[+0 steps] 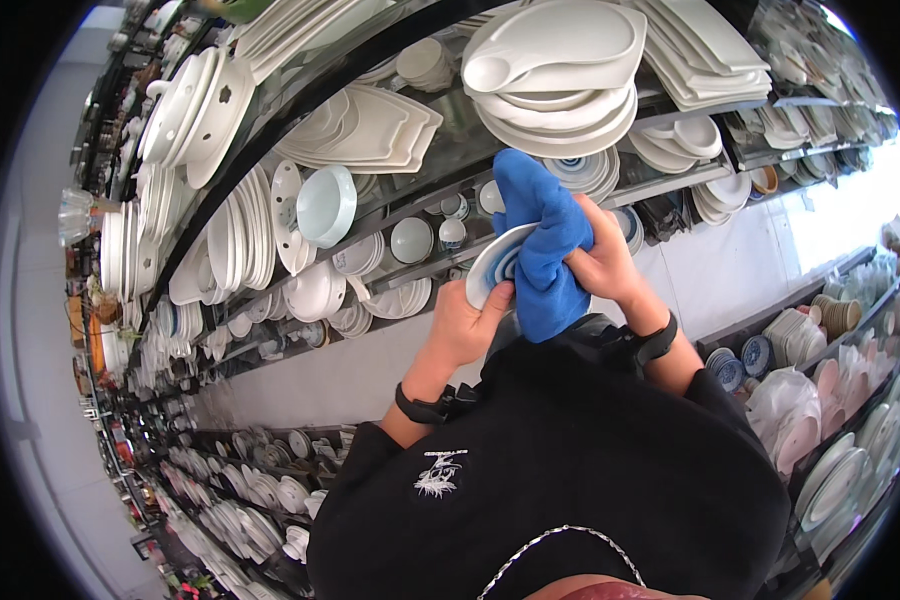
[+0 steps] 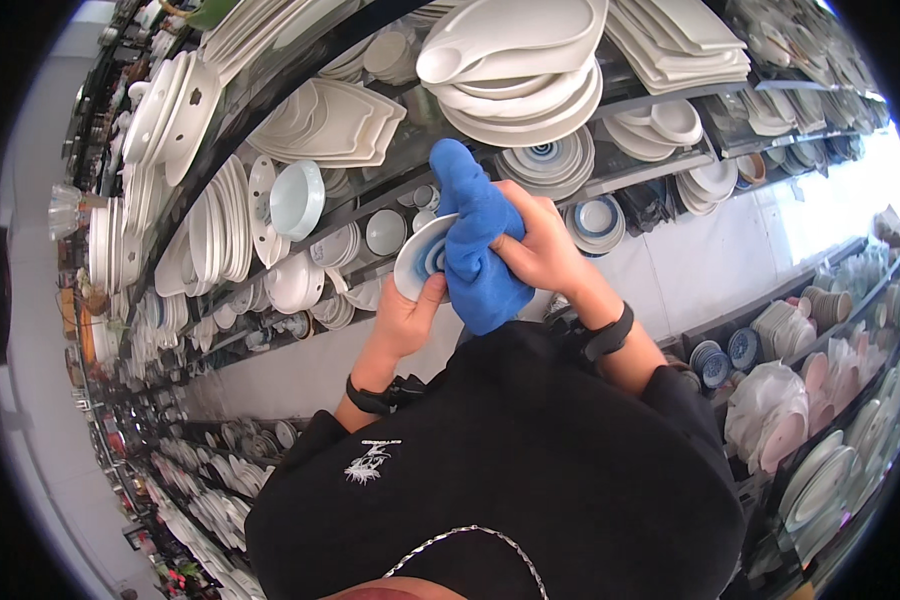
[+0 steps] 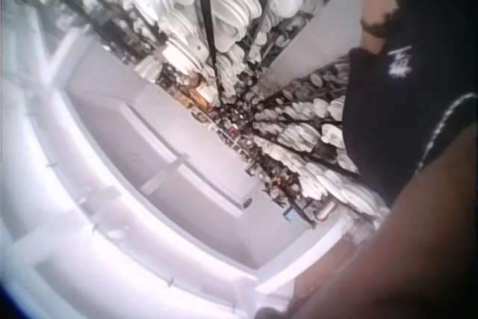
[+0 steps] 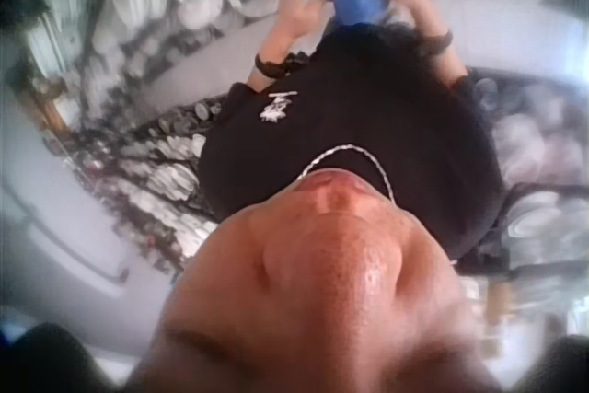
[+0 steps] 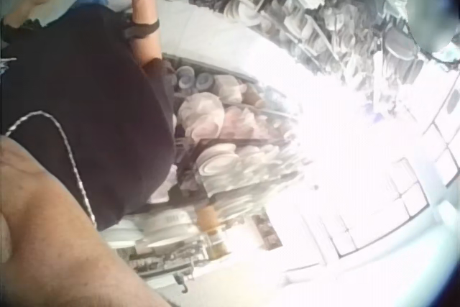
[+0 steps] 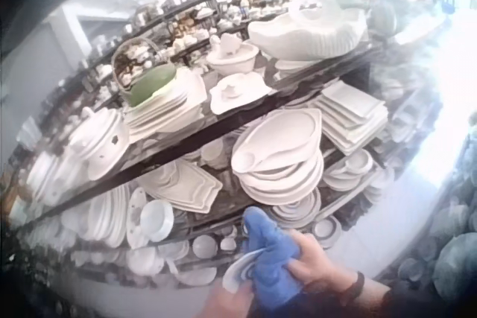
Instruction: The person wipes various ceramic dishes and bowls with a blue cloth in a dishware store. They pick up items from metal shelves, wipe them, and place them back. The person handles plates, bowls, and small cups one at a time.
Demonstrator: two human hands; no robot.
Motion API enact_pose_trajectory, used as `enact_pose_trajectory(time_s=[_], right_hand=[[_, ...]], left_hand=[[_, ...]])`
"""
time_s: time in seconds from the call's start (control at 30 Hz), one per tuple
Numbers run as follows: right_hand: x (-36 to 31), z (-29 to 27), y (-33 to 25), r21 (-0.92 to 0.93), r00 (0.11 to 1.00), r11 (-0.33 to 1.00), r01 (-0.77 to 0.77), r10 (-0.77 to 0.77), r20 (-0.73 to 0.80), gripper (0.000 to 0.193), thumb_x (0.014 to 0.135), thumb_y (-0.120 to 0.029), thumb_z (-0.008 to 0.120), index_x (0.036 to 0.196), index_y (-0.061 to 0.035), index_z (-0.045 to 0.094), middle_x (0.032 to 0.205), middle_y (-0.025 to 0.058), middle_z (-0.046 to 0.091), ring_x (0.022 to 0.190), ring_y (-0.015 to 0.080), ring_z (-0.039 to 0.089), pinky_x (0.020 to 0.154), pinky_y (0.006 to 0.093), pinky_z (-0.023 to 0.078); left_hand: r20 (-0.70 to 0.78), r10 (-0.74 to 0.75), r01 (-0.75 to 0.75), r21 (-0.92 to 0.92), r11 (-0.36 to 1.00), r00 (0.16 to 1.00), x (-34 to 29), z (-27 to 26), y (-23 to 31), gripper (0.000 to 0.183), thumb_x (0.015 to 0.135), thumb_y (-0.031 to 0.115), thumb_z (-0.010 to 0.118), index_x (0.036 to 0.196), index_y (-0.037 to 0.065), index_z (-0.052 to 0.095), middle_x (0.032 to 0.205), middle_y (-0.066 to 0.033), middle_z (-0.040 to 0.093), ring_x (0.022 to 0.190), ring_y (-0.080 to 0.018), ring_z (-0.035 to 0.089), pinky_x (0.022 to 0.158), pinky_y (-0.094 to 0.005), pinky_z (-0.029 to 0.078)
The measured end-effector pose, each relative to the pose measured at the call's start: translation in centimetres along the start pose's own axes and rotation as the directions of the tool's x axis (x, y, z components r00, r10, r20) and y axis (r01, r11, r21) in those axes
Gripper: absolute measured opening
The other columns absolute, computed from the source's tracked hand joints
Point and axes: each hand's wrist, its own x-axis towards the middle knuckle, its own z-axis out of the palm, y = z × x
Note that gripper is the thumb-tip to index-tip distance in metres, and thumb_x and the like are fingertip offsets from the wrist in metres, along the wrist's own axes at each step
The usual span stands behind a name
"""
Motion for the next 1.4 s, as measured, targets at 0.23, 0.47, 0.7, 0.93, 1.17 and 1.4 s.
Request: enact_pose_trajectory(time_s=[0.23, 0.47, 0.7, 0.93, 1.17, 1.4], right_hand=[[0.0, -2.6, -1.9, -0.418, 0.924, 0.863, 0.284, -0.13, 0.36, 0.046, 0.076, -0.012, 0.074, 0.12, -0.0099, 0.06, 0.097, 0.0087, 0.067, 0.083, 0.034, 0.068, 0.064, 0.0446, 0.053], [0.2, -3.5, -4.4, -0.451, 0.855, 0.765, 0.46, -0.246, 0.456, 0.035, 0.081, -0.023, 0.071, 0.112, -0.0145, 0.06, 0.087, 0.0054, 0.062, 0.074, 0.0287, 0.067, 0.054, 0.0415, 0.05], [-0.6, -2.2, -1.1, -0.219, 0.925, 0.931, 0.292, -0.216, 0.314, 0.033, 0.078, -0.017, 0.072, 0.109, -0.0098, 0.066, 0.089, 0.0113, 0.068, 0.081, 0.0357, 0.068, 0.065, 0.0427, 0.054], [-2.6, -1.0, 3.5, 0.039, 0.99, 0.993, -0.107, 0.103, 0.093, 0.033, 0.085, -0.009, 0.07, 0.117, -0.001, 0.065, 0.096, 0.0189, 0.072, 0.09, 0.0348, 0.072, 0.081, 0.0397, 0.055], [-3.8, -0.5, 4.9, 0.066, 0.965, 0.965, -0.254, 0.258, -0.049, 0.038, 0.091, -0.008, 0.067, 0.127, 0.0022, 0.06, 0.105, 0.0183, 0.073, 0.1, 0.0255, 0.072, 0.089, 0.0353, 0.053], [-4.4, 1.1, 6.0, 0.276, 0.921, 0.895, -0.351, 0.384, -0.073, 0.036, 0.099, -0.004, 0.06, 0.134, 0.0036, 0.057, 0.118, 0.0094, 0.069, 0.109, 0.0142, 0.063, 0.097, 0.0305, 0.049]], left_hand=[[0.297, 0.057, -0.18, 0.407, 0.895, 0.953, 2.2, -1.0, 3.5, 0.031, 0.095, 0.033, 0.064, 0.086, 0.003, 0.067, 0.074, -0.02, 0.067, 0.073, -0.0448, 0.064, 0.064, -0.0526, 0.048], [0.342, 0.137, -0.29, 0.451, 0.844, 0.93, 2.3, 0.7, 4.5, 0.021, 0.088, 0.026, 0.065, 0.094, 0.006, 0.068, 0.08, -0.0189, 0.069, 0.08, -0.0441, 0.066, 0.071, -0.0491, 0.053], [0.302, 0.096, -0.194, 0.316, 0.929, 0.949, 1.3, 1.6, 4.4, 0.021, 0.093, 0.025, 0.06, 0.095, 0.005, 0.067, 0.086, -0.0202, 0.07, 0.084, -0.044, 0.066, 0.073, -0.0475, 0.053], [0.217, -0.244, 0.199, 0.208, 0.958, 0.945, 0.2, 3.2, 2.5, 0.036, 0.101, 0.029, 0.052, 0.087, 0.0, 0.065, 0.076, -0.0226, 0.067, 0.076, -0.0447, 0.066, 0.067, -0.0495, 0.048], [-0.126, -0.127, 0.134, 0.047, 0.99, 0.984, -1.3, 4.4, 0.4, 0.041, 0.105, 0.028, 0.053, 0.082, -0.004, 0.065, 0.061, -0.0196, 0.059, 0.054, -0.0353, 0.06, 0.054, -0.0428, 0.042], [-0.248, -0.157, 0.124, -0.143, 0.982, 0.956, -0.3, 4.8, -1.1, 0.041, 0.106, 0.029, 0.053, 0.086, -0.005, 0.064, 0.058, -0.0122, 0.056, 0.051, -0.0205, 0.048, 0.052, -0.038, 0.04]])
